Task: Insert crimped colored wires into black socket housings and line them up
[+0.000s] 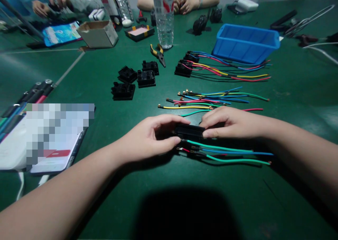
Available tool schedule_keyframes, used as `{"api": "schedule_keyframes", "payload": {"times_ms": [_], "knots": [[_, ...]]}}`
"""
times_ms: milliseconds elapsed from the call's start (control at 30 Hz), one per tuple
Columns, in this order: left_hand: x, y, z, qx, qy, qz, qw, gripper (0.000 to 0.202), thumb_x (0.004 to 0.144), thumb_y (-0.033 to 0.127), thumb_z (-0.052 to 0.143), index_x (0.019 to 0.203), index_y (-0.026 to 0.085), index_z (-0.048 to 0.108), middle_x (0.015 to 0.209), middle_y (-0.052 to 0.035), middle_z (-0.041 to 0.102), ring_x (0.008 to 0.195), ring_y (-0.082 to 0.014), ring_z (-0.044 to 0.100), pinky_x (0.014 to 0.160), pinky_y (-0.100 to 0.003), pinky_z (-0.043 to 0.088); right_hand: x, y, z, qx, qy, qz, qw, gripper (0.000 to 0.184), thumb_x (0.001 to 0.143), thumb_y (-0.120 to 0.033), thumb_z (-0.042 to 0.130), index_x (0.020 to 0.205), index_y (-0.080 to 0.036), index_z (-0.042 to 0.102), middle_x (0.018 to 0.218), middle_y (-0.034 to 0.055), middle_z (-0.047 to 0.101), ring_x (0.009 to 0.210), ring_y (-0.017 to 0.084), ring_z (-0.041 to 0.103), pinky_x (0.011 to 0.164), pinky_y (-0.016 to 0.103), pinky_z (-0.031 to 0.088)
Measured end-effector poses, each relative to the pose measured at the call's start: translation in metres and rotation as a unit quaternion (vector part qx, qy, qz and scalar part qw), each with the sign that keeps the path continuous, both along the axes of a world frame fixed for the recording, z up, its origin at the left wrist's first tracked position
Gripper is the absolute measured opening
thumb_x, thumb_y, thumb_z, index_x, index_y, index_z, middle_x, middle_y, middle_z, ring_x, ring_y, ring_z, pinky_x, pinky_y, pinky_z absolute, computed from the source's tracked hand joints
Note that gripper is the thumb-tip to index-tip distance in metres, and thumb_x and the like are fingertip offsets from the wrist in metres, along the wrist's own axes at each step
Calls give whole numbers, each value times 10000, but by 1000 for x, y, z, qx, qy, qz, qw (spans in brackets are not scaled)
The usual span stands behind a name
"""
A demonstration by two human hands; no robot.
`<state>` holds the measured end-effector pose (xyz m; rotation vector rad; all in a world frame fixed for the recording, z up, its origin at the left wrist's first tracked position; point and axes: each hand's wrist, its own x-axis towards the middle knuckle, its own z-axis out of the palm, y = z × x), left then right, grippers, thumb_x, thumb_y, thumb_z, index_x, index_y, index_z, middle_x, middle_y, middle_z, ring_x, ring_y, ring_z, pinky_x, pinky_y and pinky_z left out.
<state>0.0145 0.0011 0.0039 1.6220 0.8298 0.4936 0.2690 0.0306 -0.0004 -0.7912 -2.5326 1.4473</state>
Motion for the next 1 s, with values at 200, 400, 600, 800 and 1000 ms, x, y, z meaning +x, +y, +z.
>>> {"api": "schedule_keyframes", "payload": {"times_ms": [200, 400, 600, 800, 1000], "knots": [[2, 0, 3, -13, 2, 5, 1000, 375, 802, 131, 644, 1171, 81, 603, 1100, -87, 720, 982, -167, 689, 870, -222, 547, 0, 0, 0, -6, -2, 5, 1000, 375, 923, -465, 528, 798, -146, 682, 679, -10, 524, 651, 112, 510, 610, 233, 378], [1, -4, 6, 35, 7, -10, 999, 359, 811, 131, 637, 1168, 111, 608, 1109, -69, 711, 999, -165, 678, 883, -229, 538, 1, 1, -1, -24, -3, -2, 1000, 390, 907, -493, 539, 847, -143, 700, 698, -2, 555, 664, 122, 523, 620, 241, 386], [-2, -6, 3, 102, 42, -17, 994, 386, 821, 171, 617, 1202, 113, 588, 1111, -85, 694, 980, -187, 667, 845, -256, 541, 1, 1, -2, -27, -5, -6, 1000, 391, 909, -491, 536, 851, -139, 697, 710, 2, 570, 672, 123, 528, 621, 242, 384], [-3, -2, 3, 127, 64, -37, 989, 414, 810, 171, 609, 1222, 139, 588, 1140, -77, 684, 1006, -206, 656, 894, -297, 522, 0, 0, -1, -22, 4, 3, 1000, 383, 916, -468, 535, 840, -130, 697, 697, -3, 546, 667, 116, 518, 618, 235, 387], [-1, -5, 7, 151, 88, -10, 985, 411, 778, 161, 586, 1189, 138, 604, 1110, -74, 688, 978, -209, 651, 923, -325, 508, -1, -1, 0, -22, 9, -2, 1000, 378, 915, -464, 534, 854, -130, 701, 707, 3, 569, 674, 120, 528, 625, 239, 390]]}}
